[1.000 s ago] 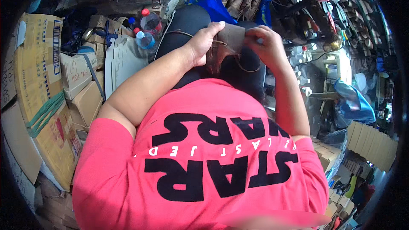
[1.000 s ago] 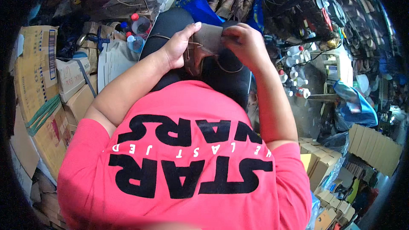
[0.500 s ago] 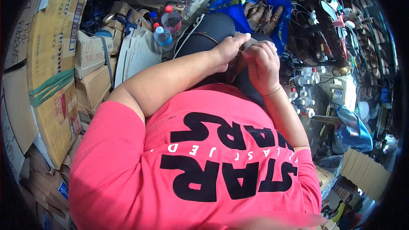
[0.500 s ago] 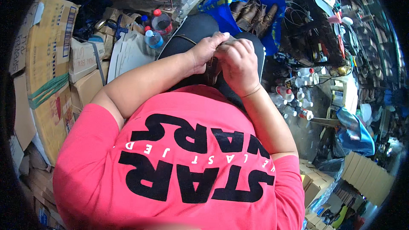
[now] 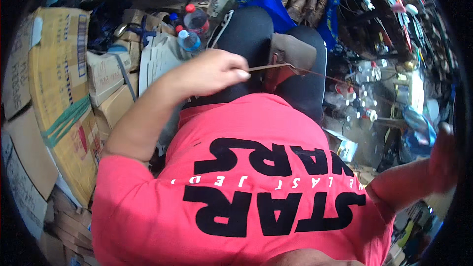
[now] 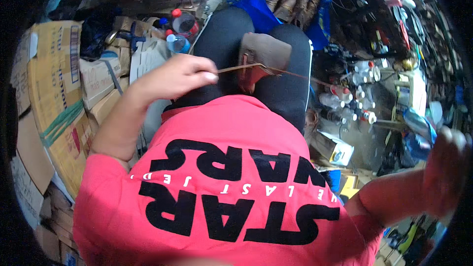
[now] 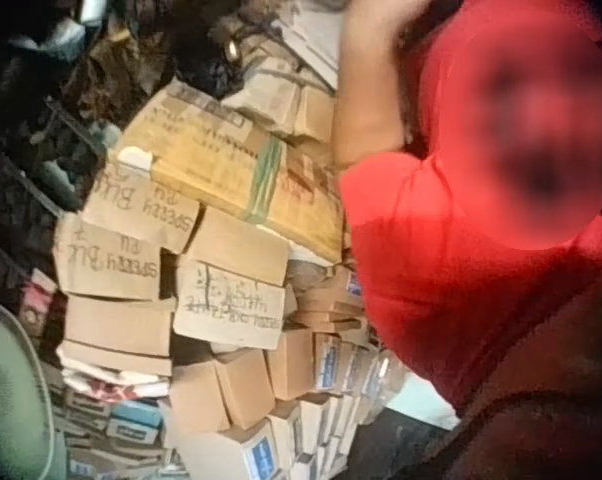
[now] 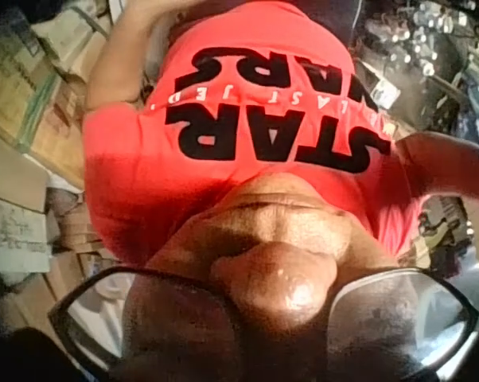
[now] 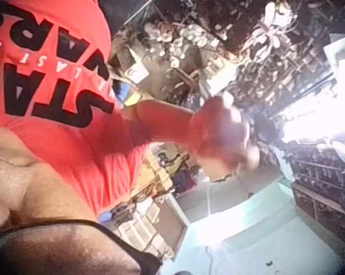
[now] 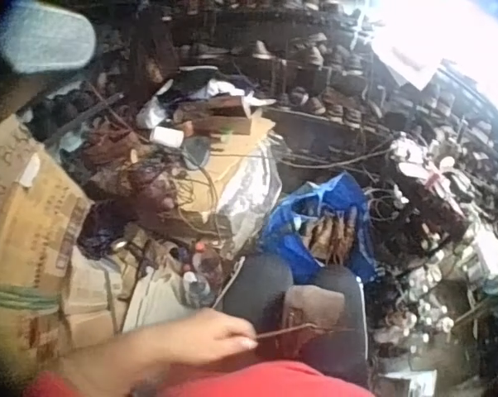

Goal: Stitching leather pieces of a shoe by hand with needle and thread.

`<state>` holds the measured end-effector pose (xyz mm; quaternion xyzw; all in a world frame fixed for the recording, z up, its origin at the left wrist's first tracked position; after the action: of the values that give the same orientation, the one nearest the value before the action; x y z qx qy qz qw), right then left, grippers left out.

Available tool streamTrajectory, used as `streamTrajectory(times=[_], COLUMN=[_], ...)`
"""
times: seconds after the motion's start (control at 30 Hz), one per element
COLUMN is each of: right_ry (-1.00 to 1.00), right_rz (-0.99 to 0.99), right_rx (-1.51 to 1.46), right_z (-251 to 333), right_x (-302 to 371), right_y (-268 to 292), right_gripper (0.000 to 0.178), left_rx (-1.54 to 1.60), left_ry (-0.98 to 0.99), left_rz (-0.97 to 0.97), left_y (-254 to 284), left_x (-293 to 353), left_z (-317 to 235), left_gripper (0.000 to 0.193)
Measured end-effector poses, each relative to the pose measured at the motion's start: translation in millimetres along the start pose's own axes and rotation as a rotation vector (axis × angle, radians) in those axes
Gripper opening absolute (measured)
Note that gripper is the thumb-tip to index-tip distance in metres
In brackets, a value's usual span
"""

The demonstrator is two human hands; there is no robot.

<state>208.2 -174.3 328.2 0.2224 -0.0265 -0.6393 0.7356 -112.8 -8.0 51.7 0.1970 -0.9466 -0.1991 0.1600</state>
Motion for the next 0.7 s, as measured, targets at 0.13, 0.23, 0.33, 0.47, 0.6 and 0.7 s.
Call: streamTrajectory(times=[0.13, 0.23, 0.33, 0.47, 0.6, 0.7], right_ry=[-0.572, -0.748, -0.798, -0.795, -0.835, -0.818], right_rz=[-0.257, -0.156, -0.105, -0.132, -0.131, -0.152], right_rx=[0.539, 0.442, 0.848, 0.766, 0.741, 0.752], right_z=[-119, -201, -238, -264, -274, -275], right_x=[51, 65, 67, 66, 71, 72], right_y=[3, -45, -65, -71, -66, -62], right_gripper=[0.034, 0.020, 0.031, 0.038, 0.039, 0.039], left_rx=[-0.134, -0.069, -0.081, 0.061, 0.272, 0.127], left_ry=[0.078, 0.074, 0.119, 0.077, -0.094, 0.074], left_rz=[-0.208, -0.412, -0.477, -0.660, -0.669, -0.699], left_y=[86, 138, 170, 195, 199, 206], left_x=[47, 83, 115, 142, 148, 161], left_z=[-4, -8, -9, -1, 6, 14], left_gripper=[0.021, 0.017, 0.016, 0.011, 0.016, 0.016])
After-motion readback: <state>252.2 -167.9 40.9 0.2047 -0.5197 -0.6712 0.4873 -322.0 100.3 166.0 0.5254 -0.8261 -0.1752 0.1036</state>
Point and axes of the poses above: each hand's wrist, its own x-axis away from the middle knuckle, its own y-axis out of the back of the hand, z = x × y, the point moved 7 cm from there along -x, towards the middle knuckle, and after that the axes turned 6 degrees about -y, right-handed, at the moved point
